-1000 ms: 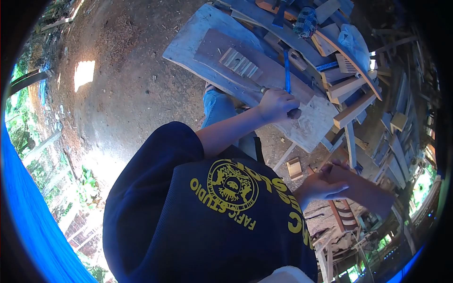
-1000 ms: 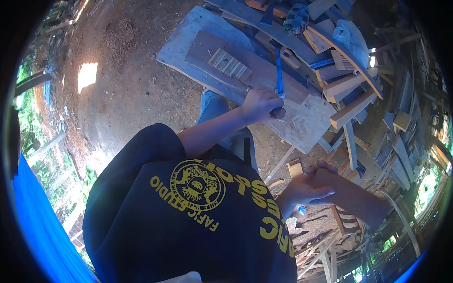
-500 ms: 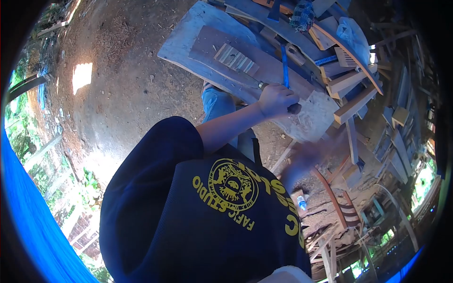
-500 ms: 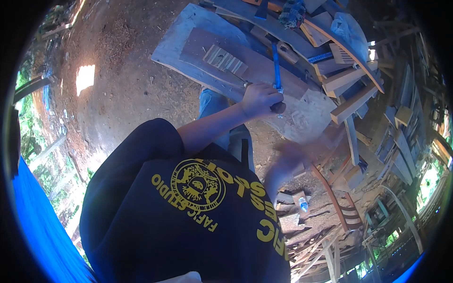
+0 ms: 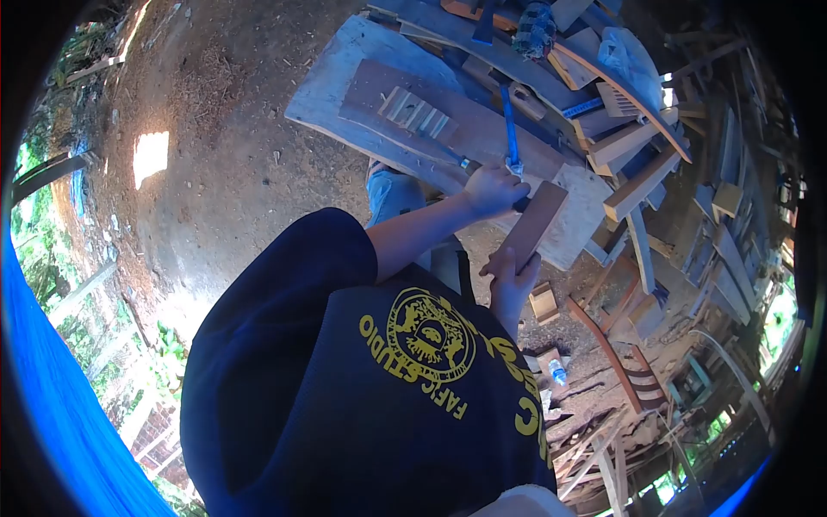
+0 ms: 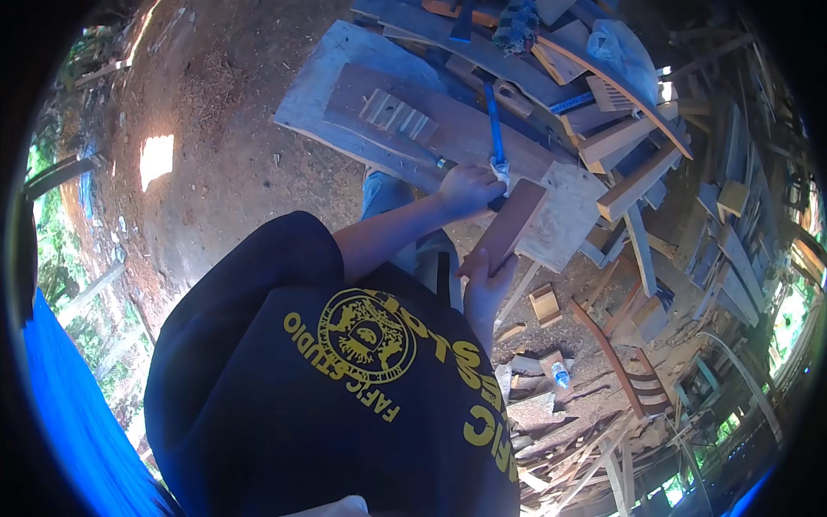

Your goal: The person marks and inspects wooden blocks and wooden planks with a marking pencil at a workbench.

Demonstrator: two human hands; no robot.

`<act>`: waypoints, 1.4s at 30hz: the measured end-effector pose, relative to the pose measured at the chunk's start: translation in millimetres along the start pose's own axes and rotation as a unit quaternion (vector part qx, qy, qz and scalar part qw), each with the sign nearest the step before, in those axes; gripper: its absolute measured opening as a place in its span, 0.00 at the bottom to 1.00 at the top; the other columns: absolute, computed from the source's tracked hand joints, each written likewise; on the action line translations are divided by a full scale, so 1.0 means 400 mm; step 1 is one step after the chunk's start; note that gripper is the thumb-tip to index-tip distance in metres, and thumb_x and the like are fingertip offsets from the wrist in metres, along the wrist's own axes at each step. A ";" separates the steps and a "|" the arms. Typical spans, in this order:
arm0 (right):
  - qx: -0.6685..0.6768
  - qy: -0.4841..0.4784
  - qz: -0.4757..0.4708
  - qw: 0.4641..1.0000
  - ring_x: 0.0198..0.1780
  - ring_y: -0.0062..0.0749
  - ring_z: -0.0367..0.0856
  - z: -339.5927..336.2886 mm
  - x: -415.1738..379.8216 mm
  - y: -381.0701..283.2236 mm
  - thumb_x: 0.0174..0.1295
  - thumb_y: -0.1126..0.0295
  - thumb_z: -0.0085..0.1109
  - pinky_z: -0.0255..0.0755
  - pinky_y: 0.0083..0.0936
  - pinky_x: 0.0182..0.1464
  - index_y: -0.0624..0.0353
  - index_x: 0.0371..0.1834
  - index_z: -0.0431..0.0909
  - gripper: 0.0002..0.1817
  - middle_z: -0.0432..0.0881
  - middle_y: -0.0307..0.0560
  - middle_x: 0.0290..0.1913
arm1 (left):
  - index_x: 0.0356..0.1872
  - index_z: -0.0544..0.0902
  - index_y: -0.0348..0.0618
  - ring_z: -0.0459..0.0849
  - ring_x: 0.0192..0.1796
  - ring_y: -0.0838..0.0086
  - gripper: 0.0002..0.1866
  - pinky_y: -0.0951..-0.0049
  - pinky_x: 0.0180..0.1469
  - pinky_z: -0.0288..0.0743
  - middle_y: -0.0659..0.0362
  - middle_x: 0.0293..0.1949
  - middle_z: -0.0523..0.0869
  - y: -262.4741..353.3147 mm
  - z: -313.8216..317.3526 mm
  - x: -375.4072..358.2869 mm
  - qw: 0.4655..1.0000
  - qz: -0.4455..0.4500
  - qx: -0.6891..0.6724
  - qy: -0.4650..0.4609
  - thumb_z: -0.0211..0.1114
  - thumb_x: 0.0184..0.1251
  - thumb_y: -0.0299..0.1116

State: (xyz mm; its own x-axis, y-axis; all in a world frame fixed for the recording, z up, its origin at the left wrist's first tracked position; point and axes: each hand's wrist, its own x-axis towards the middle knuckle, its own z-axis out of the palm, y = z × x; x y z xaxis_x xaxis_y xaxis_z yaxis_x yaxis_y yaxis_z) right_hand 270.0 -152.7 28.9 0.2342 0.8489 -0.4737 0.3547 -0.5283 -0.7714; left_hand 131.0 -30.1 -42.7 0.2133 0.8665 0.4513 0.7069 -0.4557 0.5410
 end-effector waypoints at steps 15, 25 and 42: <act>0.262 0.215 0.019 0.941 0.25 0.29 0.80 -0.119 -0.017 -0.128 0.68 0.59 0.53 0.58 0.14 0.16 0.59 0.63 0.60 0.26 0.80 0.51 0.35 | 0.20 0.73 0.49 0.77 0.19 0.67 0.11 0.66 0.26 0.71 0.64 0.15 0.73 0.088 -0.167 -0.063 0.989 0.074 -0.109 -0.073 0.67 0.48 0.38; 0.310 0.151 -0.018 0.939 0.23 0.32 0.79 -0.060 -0.017 -0.163 0.69 0.60 0.50 0.58 0.16 0.17 0.58 0.63 0.60 0.23 0.79 0.52 0.32 | 0.21 0.75 0.48 0.79 0.19 0.64 0.09 0.63 0.25 0.73 0.62 0.16 0.76 0.032 -0.199 -0.031 0.973 0.082 -0.183 -0.112 0.67 0.48 0.38; 0.336 0.190 -0.010 0.922 0.22 0.33 0.78 -0.004 -0.017 -0.214 0.68 0.59 0.52 0.58 0.17 0.16 0.52 0.63 0.58 0.24 0.79 0.53 0.30 | 0.22 0.77 0.50 0.79 0.21 0.68 0.08 0.67 0.25 0.72 0.64 0.17 0.77 -0.024 -0.207 0.094 0.983 0.070 -0.158 -0.067 0.68 0.43 0.36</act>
State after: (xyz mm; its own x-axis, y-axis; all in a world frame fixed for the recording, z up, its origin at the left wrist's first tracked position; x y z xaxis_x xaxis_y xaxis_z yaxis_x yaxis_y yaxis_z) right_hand 239.6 -113.2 98.8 0.5801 0.7248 -0.3716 -0.2491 -0.2766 -0.9282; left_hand 76.5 -10.0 28.1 0.3960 0.7997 0.4512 0.4236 -0.5951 0.6830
